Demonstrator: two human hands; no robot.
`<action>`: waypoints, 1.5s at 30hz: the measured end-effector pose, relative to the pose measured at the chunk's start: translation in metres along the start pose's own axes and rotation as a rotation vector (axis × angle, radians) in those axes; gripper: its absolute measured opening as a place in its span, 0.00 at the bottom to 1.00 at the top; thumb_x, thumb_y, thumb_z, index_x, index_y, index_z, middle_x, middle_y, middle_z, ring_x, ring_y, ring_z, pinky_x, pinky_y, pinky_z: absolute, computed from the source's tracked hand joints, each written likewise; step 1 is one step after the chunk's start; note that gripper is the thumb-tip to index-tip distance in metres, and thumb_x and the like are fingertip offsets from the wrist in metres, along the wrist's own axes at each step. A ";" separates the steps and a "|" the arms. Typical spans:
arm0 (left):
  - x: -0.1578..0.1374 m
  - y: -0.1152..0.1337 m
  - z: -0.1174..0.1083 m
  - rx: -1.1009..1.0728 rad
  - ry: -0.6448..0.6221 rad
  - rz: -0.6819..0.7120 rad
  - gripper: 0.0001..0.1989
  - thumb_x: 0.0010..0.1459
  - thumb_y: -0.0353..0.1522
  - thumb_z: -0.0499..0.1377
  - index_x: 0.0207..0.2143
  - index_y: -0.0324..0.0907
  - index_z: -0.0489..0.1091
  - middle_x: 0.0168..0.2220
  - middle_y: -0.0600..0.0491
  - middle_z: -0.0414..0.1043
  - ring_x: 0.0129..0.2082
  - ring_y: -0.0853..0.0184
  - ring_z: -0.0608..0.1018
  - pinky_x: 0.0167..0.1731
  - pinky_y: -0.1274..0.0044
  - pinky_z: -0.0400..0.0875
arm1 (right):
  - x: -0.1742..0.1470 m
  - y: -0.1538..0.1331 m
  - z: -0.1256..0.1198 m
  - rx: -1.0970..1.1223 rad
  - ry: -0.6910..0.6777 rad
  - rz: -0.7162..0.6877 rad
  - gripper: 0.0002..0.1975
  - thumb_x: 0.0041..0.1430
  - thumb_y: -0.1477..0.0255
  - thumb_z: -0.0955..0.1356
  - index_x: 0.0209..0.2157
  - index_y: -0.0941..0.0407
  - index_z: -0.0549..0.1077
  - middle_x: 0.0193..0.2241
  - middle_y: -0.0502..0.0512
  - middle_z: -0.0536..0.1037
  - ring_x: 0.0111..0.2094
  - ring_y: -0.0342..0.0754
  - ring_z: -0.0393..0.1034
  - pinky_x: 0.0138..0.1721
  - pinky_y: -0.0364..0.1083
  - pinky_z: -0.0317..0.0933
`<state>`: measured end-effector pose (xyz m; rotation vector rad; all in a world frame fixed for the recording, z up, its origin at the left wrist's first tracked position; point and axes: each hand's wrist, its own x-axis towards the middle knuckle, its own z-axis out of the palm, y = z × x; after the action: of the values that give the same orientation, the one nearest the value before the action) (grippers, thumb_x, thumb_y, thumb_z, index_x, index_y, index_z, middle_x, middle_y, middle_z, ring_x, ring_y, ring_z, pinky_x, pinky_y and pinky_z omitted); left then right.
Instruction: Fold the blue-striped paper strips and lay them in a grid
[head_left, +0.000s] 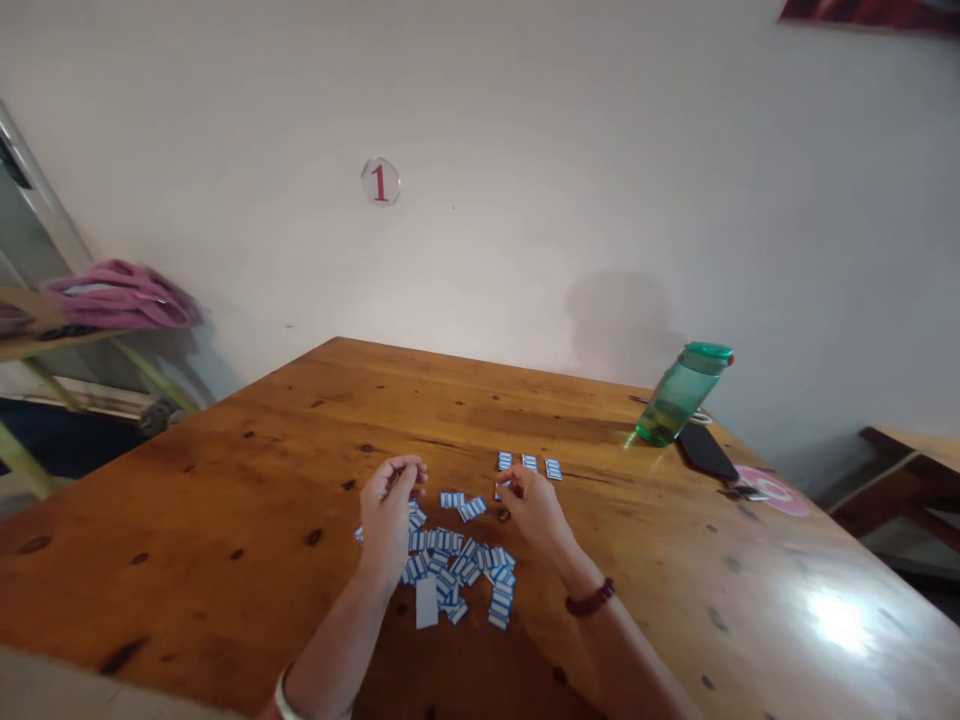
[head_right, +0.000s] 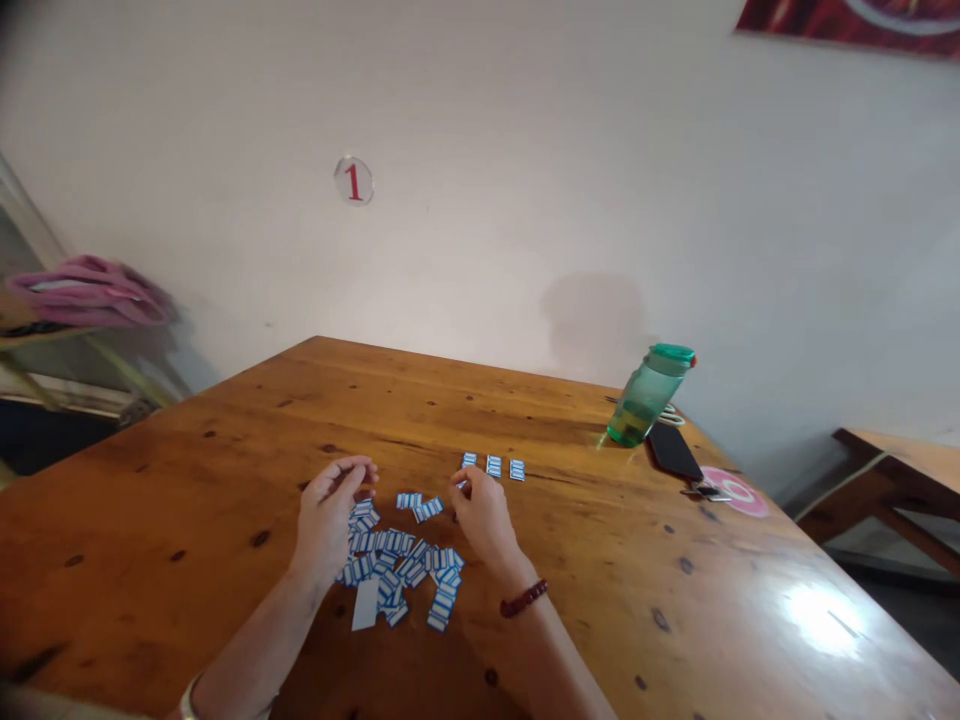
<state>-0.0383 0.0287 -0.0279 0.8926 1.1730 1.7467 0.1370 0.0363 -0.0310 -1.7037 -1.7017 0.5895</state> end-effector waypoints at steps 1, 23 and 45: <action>0.000 -0.001 0.000 0.039 -0.020 0.012 0.09 0.43 0.36 0.58 0.26 0.38 0.69 0.25 0.53 0.70 0.25 0.70 0.72 0.23 0.80 0.66 | -0.004 -0.001 0.000 0.030 -0.032 -0.078 0.06 0.49 0.74 0.62 0.29 0.57 0.70 0.20 0.49 0.73 0.23 0.42 0.66 0.24 0.39 0.54; -0.007 -0.011 0.003 0.501 -0.317 0.162 0.07 0.47 0.35 0.55 0.24 0.42 0.69 0.25 0.53 0.72 0.28 0.65 0.74 0.30 0.76 0.67 | -0.037 -0.005 -0.015 -0.365 -0.467 -0.311 0.08 0.46 0.78 0.63 0.31 0.58 0.70 0.33 0.54 0.70 0.34 0.47 0.63 0.33 0.42 0.52; -0.011 -0.012 0.003 0.549 -0.331 0.204 0.06 0.48 0.34 0.55 0.25 0.42 0.69 0.25 0.53 0.73 0.28 0.65 0.74 0.30 0.76 0.67 | -0.038 -0.006 -0.014 -0.357 -0.463 -0.337 0.12 0.45 0.79 0.62 0.35 0.58 0.67 0.34 0.56 0.73 0.35 0.48 0.64 0.32 0.43 0.52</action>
<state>-0.0285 0.0226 -0.0392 1.6090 1.3915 1.3637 0.1411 -0.0040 -0.0222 -1.5289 -2.4881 0.5742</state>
